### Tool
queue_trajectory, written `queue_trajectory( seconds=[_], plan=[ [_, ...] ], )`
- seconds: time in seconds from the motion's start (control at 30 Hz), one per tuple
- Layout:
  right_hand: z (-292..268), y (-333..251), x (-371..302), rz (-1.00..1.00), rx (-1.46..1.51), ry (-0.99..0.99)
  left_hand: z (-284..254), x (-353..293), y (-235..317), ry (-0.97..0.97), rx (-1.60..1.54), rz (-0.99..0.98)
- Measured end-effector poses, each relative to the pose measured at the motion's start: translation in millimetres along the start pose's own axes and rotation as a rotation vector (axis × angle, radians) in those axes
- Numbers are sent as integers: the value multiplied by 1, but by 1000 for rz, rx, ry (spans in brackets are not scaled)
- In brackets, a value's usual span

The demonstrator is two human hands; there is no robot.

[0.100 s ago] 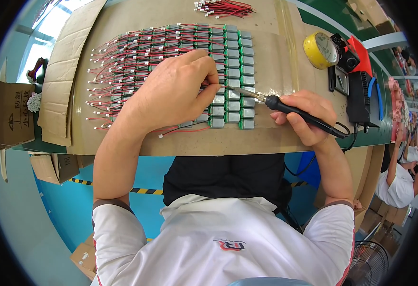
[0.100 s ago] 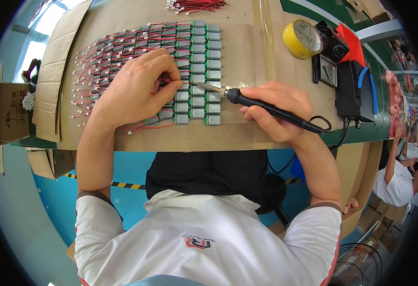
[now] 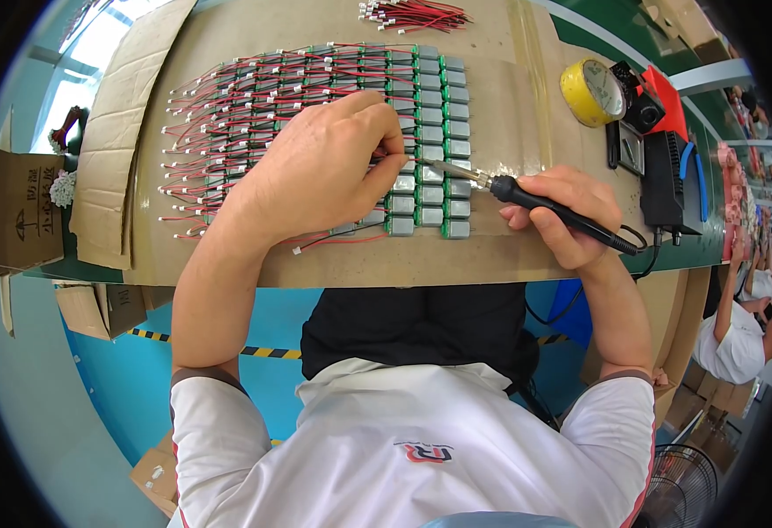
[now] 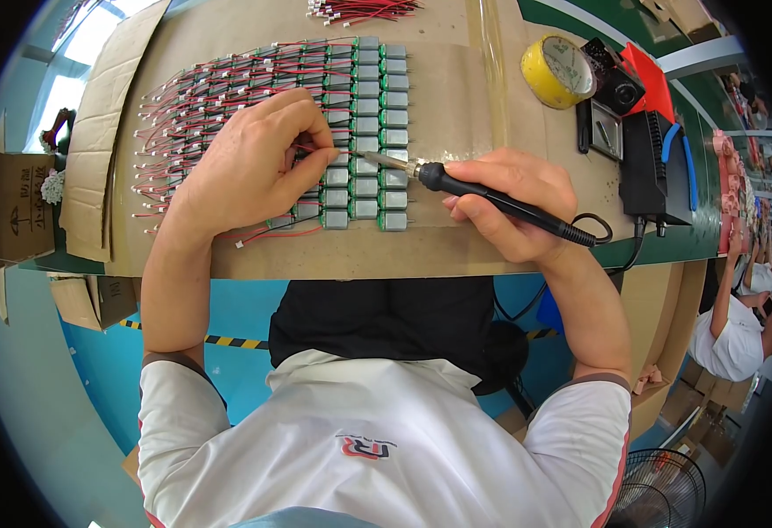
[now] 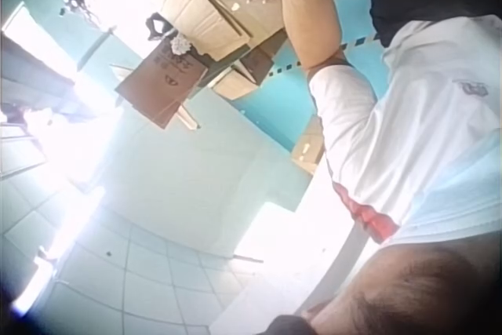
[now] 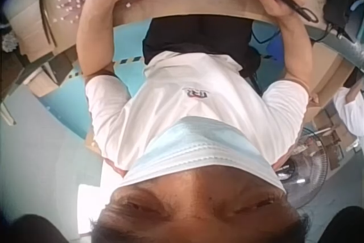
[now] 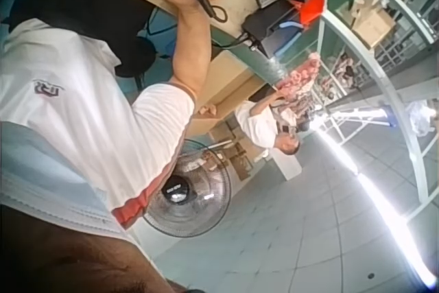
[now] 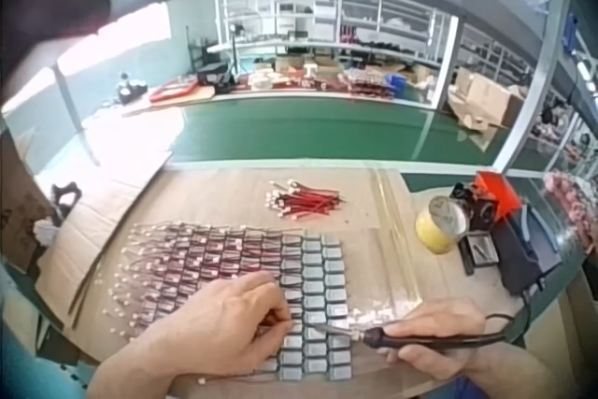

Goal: The person solders wires onto electronic components arranged in a grid on the workbench using a soldering iron.

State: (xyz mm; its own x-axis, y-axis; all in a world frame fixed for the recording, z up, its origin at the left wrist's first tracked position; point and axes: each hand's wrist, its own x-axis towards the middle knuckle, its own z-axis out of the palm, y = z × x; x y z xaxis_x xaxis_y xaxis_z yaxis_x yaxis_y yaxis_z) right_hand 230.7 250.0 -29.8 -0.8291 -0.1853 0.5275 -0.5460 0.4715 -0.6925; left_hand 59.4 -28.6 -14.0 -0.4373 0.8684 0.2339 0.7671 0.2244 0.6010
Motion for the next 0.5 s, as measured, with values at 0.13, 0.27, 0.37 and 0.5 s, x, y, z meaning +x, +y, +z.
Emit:
queue_trajectory(
  seconds=[0.13, 0.27, 0.37, 0.5],
  plan=[
    [1, 0, 0, 12, 2, 5, 0, 0, 0, -5, 9, -11],
    [0, 0, 1, 10, 7, 0, 1, 0, 0, 2, 24, 1],
    [0, 0, -1, 10, 9, 6, 1, 1, -1, 2, 25, 3],
    [1, 0, 1, -5, 2, 2, 1, -1, -1, 1, 26, -3]
  ],
)
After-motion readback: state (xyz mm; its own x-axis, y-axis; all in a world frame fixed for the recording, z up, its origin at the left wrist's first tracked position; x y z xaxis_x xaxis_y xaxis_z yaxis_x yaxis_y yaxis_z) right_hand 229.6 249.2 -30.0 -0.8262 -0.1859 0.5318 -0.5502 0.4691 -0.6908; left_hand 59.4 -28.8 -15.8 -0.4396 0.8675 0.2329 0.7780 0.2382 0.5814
